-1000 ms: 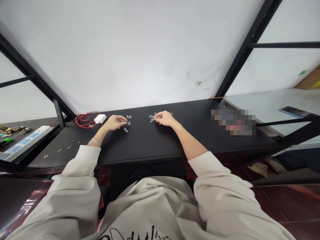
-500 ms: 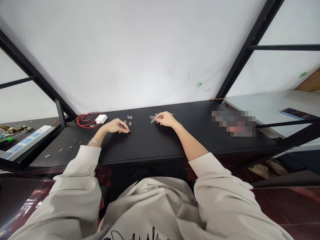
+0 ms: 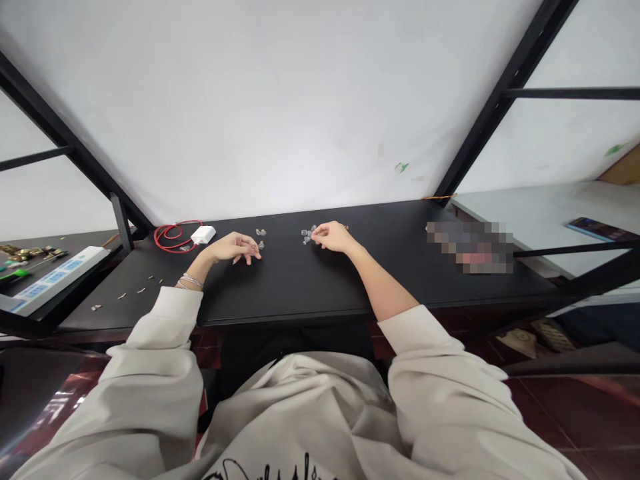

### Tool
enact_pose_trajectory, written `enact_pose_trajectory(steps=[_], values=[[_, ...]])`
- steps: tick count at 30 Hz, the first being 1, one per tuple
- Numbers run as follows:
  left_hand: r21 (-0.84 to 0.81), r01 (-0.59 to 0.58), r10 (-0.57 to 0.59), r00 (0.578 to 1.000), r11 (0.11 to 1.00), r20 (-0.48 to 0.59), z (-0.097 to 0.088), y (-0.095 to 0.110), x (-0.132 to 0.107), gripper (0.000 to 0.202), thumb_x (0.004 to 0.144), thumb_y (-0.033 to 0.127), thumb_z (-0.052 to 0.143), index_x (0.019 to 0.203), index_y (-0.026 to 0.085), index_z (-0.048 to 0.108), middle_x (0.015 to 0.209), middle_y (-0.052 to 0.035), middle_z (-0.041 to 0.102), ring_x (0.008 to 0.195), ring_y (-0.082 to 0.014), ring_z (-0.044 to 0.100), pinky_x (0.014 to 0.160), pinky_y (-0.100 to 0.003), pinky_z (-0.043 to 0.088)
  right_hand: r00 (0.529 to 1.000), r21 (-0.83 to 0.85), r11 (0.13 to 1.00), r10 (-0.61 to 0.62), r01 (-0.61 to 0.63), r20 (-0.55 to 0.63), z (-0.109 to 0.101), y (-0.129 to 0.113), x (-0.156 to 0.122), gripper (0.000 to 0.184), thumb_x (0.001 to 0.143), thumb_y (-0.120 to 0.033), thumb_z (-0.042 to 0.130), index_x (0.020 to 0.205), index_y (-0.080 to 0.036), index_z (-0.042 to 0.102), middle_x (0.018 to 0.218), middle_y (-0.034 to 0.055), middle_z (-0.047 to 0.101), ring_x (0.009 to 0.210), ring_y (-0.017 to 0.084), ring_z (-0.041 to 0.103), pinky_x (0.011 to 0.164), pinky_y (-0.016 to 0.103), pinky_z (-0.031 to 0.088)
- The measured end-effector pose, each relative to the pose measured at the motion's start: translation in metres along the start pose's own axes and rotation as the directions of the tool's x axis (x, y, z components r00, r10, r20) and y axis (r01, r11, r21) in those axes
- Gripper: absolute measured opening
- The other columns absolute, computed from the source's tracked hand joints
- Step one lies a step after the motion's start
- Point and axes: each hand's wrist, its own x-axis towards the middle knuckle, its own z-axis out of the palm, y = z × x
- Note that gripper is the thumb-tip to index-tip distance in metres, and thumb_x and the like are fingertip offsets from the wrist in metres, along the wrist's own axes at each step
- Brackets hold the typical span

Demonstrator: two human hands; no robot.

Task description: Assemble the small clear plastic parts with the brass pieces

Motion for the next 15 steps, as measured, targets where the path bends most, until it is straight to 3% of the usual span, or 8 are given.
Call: enact_pose_trajectory(steps=[3, 8, 15], values=[[-0.008, -0.039, 0.038, 0.998, 0.999, -0.045, 0.0012, 0.0015, -0.0016, 0.03, 0.076, 0.038, 0.078, 0.09, 0.012, 0.077, 0.095, -0.0144, 0.078, 0.067, -0.0173, 0.069, 0.042, -0.021, 0.042, 1.0, -0.002, 1.0, -0.001, 0.001, -0.001, 0.0002, -0.0003, 0.0002, 0.006, 0.086, -0.019, 0.073, 0.087, -0.014, 0.076, 0.074, 0.0041, 0.075, 0.054, 0.01, 0.062, 0.065, 0.024, 0.053], [-0.065, -0.063, 0.056, 0.993, 0.996, -0.105, 0.0019, -0.0002, -0.0018, 0.033, 0.078, 0.041, 0.079, 0.096, 0.014, 0.082, 0.069, -0.0066, 0.069, 0.055, -0.0118, 0.055, 0.047, -0.024, 0.044, 1.0, -0.004, 1.0, -0.01, 0.01, -0.007, 0.0004, 0.0012, 0.001, 0.007, 0.085, -0.021, 0.074, 0.086, -0.015, 0.076, 0.072, 0.003, 0.075, 0.055, 0.011, 0.063, 0.066, 0.024, 0.053], [-0.086, -0.09, 0.084, 0.994, 0.992, -0.076, 0.003, -0.0048, 0.0027, 0.031, 0.076, 0.036, 0.081, 0.097, 0.014, 0.081, 0.081, -0.0098, 0.073, 0.062, -0.0141, 0.061, 0.048, -0.024, 0.047, 1.0, 0.002, 1.0, -0.002, 0.002, -0.004, 0.0005, 0.0014, 0.0014, 0.007, 0.085, -0.021, 0.075, 0.088, -0.014, 0.076, 0.071, 0.0037, 0.074, 0.056, 0.011, 0.063, 0.066, 0.025, 0.053]])
